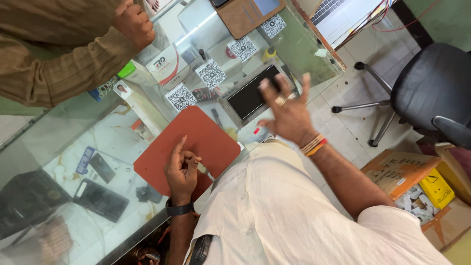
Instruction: The person holds a smartphone on a red mat at a glass counter, peels the backing from a small adhesive sheet, and aligns and presses it onto the phone's screen. They then press and smooth the phone's surface with their fingers and reposition the phone on the counter.
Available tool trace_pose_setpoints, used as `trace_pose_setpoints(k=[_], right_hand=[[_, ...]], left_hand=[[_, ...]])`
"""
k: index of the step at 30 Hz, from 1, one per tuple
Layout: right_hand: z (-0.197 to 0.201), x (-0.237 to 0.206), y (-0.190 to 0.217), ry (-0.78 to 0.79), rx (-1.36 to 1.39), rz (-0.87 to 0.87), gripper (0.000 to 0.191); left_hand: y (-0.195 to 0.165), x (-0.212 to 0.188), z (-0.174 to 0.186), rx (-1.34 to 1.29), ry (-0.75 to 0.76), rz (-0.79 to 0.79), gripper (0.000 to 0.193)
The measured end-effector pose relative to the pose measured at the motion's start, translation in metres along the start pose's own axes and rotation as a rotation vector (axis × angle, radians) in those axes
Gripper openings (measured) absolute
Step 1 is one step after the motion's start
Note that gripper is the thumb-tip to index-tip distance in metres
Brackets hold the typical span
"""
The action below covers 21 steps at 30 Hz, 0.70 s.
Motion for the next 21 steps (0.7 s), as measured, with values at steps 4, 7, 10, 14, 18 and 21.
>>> trace_pose_setpoints(k=[4,7,10,14,18,21], right_hand=[[0.0,0.005,-0.006,-0.019,-0.063,-0.017,0.101],[-0.021,0.003,0.045,0.019,0.064,0.137,0.101],[-0.021,0.005,0.047,0.025,0.097,0.143,0.104],[0.005,0.012,-0.011,-0.086,-0.052,-0.044,0.099],[-0.002,0.016,0.01,-0.087,0.011,0.049,0.099],[-0.015,0.016,0.05,-0.043,0.104,0.165,0.102]], left_hand=[[0.002,-0.003,0.003,-0.007,-0.007,0.003,0.064],[0.002,-0.004,0.004,0.008,-0.011,0.011,0.065],[0.002,-0.005,0.007,-0.043,-0.02,0.021,0.064],[0.01,-0.002,0.01,-0.2,-0.014,0.104,0.06],[0.015,0.01,0.007,-0.198,0.039,0.187,0.062],[0.01,0.019,0.005,-0.023,0.053,0.187,0.062]])
Point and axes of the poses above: each hand's wrist, its own x-axis towards the middle knuckle, its own z-axis out of the back of the hand, y = z × x, the point moved 7 cm from there along x, towards the middle knuckle, and after that the axes turned 3 degrees about x, right-handed, at the moved point
